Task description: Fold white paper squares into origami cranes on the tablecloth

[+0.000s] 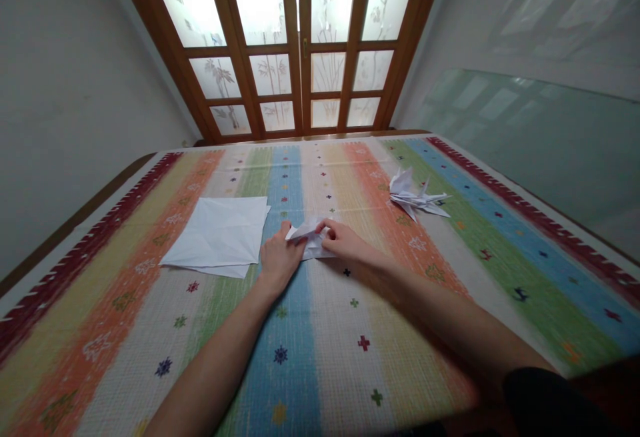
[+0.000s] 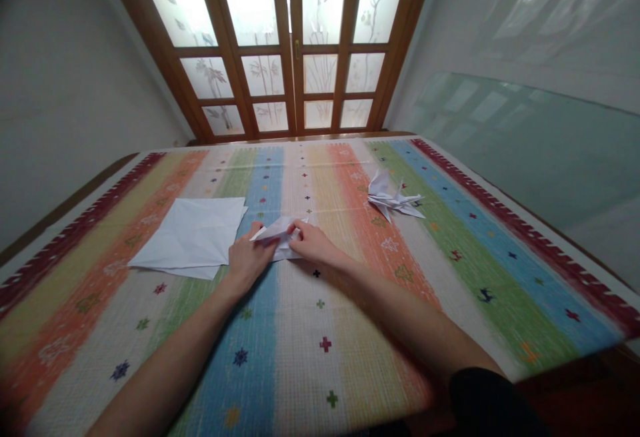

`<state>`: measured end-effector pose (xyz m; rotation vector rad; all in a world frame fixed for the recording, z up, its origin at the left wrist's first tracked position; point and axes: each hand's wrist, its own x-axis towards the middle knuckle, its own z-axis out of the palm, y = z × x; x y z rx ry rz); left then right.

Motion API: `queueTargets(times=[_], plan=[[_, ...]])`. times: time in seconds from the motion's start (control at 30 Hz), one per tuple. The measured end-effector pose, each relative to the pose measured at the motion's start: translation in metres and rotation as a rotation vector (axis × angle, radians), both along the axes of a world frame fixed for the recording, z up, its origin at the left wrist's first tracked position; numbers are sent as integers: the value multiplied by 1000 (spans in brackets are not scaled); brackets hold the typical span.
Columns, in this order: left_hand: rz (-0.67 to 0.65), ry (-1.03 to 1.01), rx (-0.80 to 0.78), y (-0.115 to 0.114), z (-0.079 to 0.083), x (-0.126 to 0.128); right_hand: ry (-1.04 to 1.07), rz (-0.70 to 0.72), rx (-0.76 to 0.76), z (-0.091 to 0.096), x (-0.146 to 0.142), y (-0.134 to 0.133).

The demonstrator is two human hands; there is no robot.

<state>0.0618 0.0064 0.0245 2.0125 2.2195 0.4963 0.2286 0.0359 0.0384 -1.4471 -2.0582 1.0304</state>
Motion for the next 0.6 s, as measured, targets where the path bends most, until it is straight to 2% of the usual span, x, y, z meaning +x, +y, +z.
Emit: queueTargets(times=[0.23, 0.37, 0.47, 0.6], plan=[[-19, 122, -10, 1, 9, -4, -104, 121, 57, 3, 12, 9], [47, 63, 31, 8, 11, -16, -112, 252, 68, 1, 24, 15], [84, -133, 27, 17, 8, -27, -165, 355, 229, -4, 32, 14], [125, -611, -20, 30, 1, -40, -275, 363, 559, -12, 39, 13]])
